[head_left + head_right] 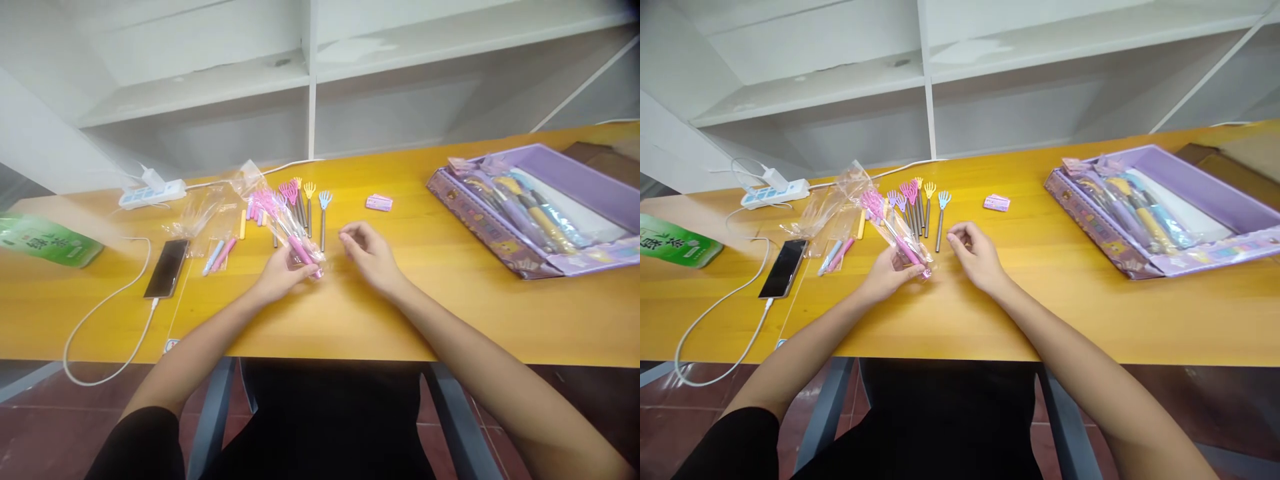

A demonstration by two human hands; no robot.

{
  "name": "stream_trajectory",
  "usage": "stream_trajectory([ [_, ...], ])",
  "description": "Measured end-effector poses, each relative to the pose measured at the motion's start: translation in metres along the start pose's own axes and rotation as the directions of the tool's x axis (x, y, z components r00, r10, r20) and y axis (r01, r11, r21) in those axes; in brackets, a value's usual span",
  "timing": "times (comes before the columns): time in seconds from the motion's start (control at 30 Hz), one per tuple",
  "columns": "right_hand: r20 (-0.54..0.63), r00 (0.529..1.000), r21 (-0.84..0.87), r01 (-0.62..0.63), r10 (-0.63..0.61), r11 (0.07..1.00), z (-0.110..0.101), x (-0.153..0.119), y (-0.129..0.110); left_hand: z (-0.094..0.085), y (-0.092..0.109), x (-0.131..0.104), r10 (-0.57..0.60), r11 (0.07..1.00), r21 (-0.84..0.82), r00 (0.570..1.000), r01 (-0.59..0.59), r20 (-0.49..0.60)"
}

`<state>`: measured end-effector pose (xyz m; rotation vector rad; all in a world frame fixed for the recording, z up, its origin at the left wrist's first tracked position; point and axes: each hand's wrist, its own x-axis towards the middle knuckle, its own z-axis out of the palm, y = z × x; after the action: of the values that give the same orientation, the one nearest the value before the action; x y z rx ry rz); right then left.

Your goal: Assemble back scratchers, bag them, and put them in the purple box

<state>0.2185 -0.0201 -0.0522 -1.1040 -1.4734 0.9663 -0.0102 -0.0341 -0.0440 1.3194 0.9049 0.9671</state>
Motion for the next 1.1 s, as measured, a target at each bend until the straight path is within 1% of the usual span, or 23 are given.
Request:
stream_trajectory([
  [0.03, 0.096, 0.995, 0.033, -0.04, 0.037, 0.999, -0.001, 0.0, -0.001, -0.002, 0.0, 0.0, 0.001, 1.0, 0.004, 1.0, -0.001, 0.024],
  [0.07, 0.203, 0.977, 0.054, -0.076, 0.063, 0.996, -0.002, -0.001, -0.003, -0.004, -0.001, 0.0, 0.001, 1.0, 0.006, 0.998, -0.001, 0.055],
  [0.13, 0.38, 0.921, 0.058, -0.117, 0.086, 0.991, 0.0, -0.005, -0.007, -0.006, -0.001, -0.001, -0.003, 1.0, -0.003, 0.993, 0.004, 0.118],
  [0.2, 0.471, 0.877, 0.033, -0.125, 0.094, 0.992, 0.005, -0.009, -0.012, -0.006, -0.002, -0.002, -0.007, 1.0, -0.017, 0.986, 0.01, 0.164],
  [0.27, 0.515, 0.851, 0.002, -0.118, 0.1, 0.993, 0.01, -0.012, -0.015, -0.006, -0.002, -0.002, -0.011, 0.999, -0.03, 0.984, 0.016, 0.179],
  [0.33, 0.536, 0.839, -0.014, -0.097, 0.089, 0.995, 0.011, -0.012, -0.017, -0.006, -0.002, -0.002, -0.011, 0.999, -0.034, 0.984, 0.017, 0.177],
  [0.4, 0.53, 0.845, -0.015, -0.077, 0.073, 0.997, 0.01, -0.011, -0.017, -0.006, -0.002, -0.002, -0.011, 0.999, -0.031, 0.986, 0.016, 0.166],
  [0.57, 0.432, 0.901, -0.054, -0.009, 0.031, 0.998, 0.006, -0.008, -0.015, -0.006, 0.001, 0.002, 0.038, 0.999, -0.042, 0.995, -0.034, 0.095],
  [0.67, 0.4, 0.916, -0.053, 0.001, 0.02, 0.999, 0.006, -0.008, -0.015, -0.005, 0.004, 0.002, 0.045, 0.998, -0.057, 0.992, -0.039, 0.116],
  [0.77, 0.442, 0.896, -0.005, -0.023, 0.023, 1.0, 0.007, -0.01, -0.016, -0.003, 0.007, 0.001, 0.024, 0.999, -0.028, 0.987, -0.02, 0.157],
  [0.9, 0.522, 0.853, 0.024, -0.034, 0.016, 0.999, 0.008, -0.011, -0.015, -0.002, 0.007, -0.001, -0.006, 1.0, -0.005, 0.987, 0.006, 0.161],
  [1.03, 0.542, 0.84, 0.031, -0.03, 0.008, 0.999, 0.008, -0.011, -0.012, -0.004, 0.005, -0.001, -0.024, 1.0, 0.01, 0.987, 0.023, 0.162],
  [1.1, 0.54, 0.842, 0.019, -0.019, 0.006, 1.0, 0.008, -0.011, -0.011, -0.005, 0.004, -0.001, -0.015, 1.0, -0.012, 0.983, 0.018, 0.182],
])
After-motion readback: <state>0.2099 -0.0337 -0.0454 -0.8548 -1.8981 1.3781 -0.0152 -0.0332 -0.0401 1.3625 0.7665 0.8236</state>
